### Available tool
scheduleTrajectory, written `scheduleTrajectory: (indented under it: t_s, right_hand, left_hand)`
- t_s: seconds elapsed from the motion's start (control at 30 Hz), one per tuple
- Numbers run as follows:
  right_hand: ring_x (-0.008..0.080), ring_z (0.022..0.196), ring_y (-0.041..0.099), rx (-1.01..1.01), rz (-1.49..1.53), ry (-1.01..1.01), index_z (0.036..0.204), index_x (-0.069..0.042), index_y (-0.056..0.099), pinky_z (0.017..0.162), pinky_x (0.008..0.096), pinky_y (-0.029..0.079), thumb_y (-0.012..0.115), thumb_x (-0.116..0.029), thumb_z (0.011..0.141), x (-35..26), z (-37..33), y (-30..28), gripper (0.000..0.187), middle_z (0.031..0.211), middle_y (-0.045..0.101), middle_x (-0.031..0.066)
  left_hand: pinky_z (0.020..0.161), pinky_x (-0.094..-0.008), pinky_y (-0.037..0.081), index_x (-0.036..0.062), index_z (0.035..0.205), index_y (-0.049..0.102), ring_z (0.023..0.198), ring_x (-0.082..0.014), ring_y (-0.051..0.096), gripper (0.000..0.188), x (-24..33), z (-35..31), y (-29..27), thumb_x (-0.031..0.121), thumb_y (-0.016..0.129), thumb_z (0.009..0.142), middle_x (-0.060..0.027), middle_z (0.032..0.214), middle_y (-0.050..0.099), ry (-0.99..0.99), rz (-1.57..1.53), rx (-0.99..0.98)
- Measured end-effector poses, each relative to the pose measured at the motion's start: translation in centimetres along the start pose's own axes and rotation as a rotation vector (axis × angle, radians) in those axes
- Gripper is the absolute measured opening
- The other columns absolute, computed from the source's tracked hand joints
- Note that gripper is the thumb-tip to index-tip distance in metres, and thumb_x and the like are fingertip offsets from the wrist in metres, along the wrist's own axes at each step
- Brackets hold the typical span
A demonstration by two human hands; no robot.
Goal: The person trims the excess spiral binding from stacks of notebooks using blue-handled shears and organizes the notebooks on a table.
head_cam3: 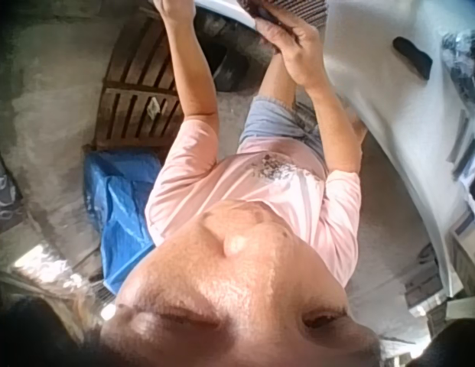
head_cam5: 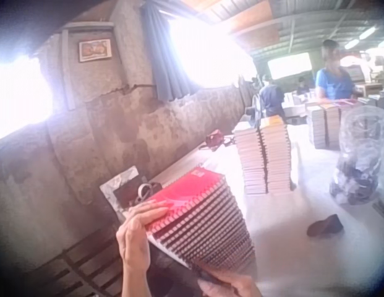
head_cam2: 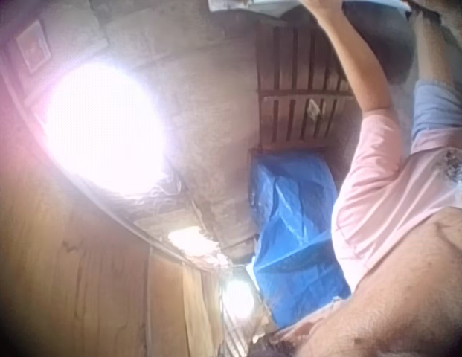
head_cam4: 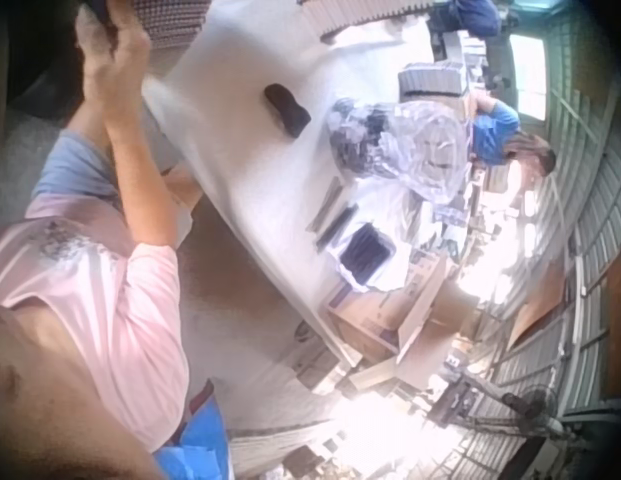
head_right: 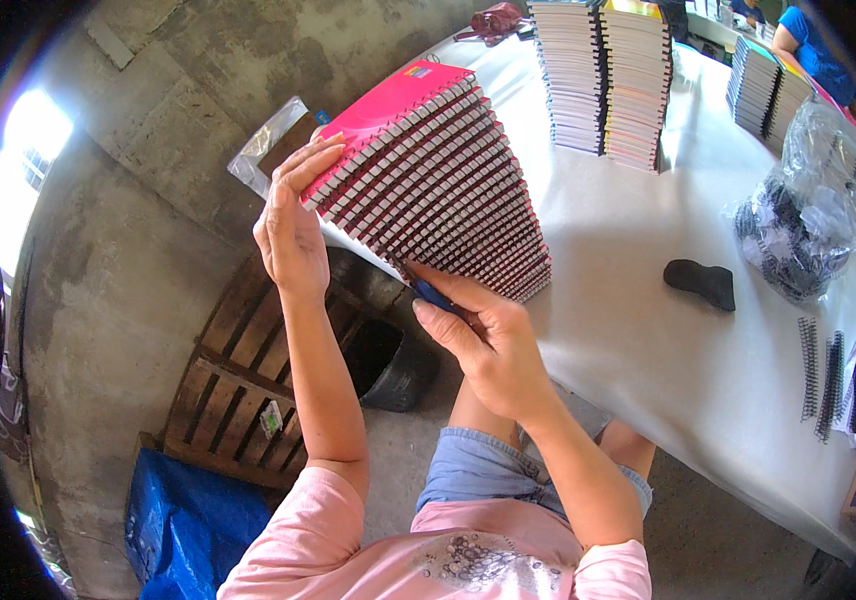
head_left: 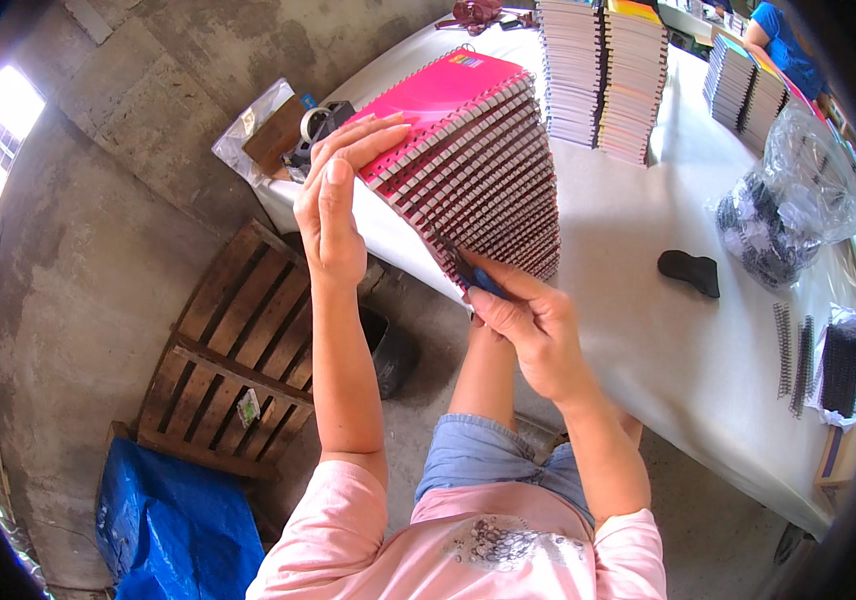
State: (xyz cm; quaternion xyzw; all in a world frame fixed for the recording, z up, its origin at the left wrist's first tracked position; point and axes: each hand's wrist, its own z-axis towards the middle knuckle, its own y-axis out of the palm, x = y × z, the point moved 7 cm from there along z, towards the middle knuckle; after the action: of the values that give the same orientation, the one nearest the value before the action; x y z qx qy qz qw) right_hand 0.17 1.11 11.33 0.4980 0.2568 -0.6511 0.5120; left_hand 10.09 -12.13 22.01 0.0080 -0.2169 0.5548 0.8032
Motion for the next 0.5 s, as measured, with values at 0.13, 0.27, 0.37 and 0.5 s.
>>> scheduleTrajectory:
  t_s: [0.13,0.27,0.37,0.5]
  right_hand:
    - [0.0091,0.071,0.056,0.006,0.337,0.214,0.12,-0.003,0.056,0.06,0.0213,0.045,0.058,-0.019,0.09,1.6,-1.0,1.5,0.034,0.088,0.061,0.0057]
    - [0.0084,0.067,0.055,-0.005,0.743,0.429,0.121,-0.004,0.052,0.055,0.02,0.043,0.056,-0.022,0.091,1.8,-1.7,3.1,0.035,0.083,0.059,0.004]
    - [0.0145,0.075,0.057,0.011,0.311,0.309,0.119,-0.007,0.055,0.06,0.0244,0.044,0.058,-0.023,0.089,1.8,-1.1,1.5,0.034,0.088,0.058,0.0068]
    - [0.026,0.097,0.052,0.293,-0.75,-0.403,0.118,-0.015,0.06,0.084,0.0401,0.036,0.063,-0.027,0.082,-1.6,-1.6,-1.0,0.037,0.105,0.053,0.0115]
  left_hand:
    - [0.098,-0.0372,0.033,-0.0035,0.1,0.067,0.108,-0.026,0.054,0.048,0.3,0.0,0.0,0.029,0.032,0.096,-0.0146,0.107,0.064,0.009,0.014,0.001]
    - [0.098,-0.0373,0.033,-0.0038,0.1,0.067,0.108,-0.0261,0.053,0.048,0.3,0.1,0.0,0.028,0.032,0.095,-0.0146,0.107,0.064,0.026,0.015,-0.008]
    - [0.098,-0.0377,0.034,-0.0041,0.099,0.067,0.108,-0.0262,0.053,0.048,0.1,0.0,0.0,0.029,0.032,0.095,-0.0147,0.107,0.064,0.005,-0.016,-0.004]
    - [0.098,-0.038,0.034,-0.0044,0.1,0.067,0.109,-0.0262,0.053,0.048,0.0,0.2,0.0,0.03,0.033,0.096,-0.0149,0.108,0.064,-0.002,-0.026,-0.004]
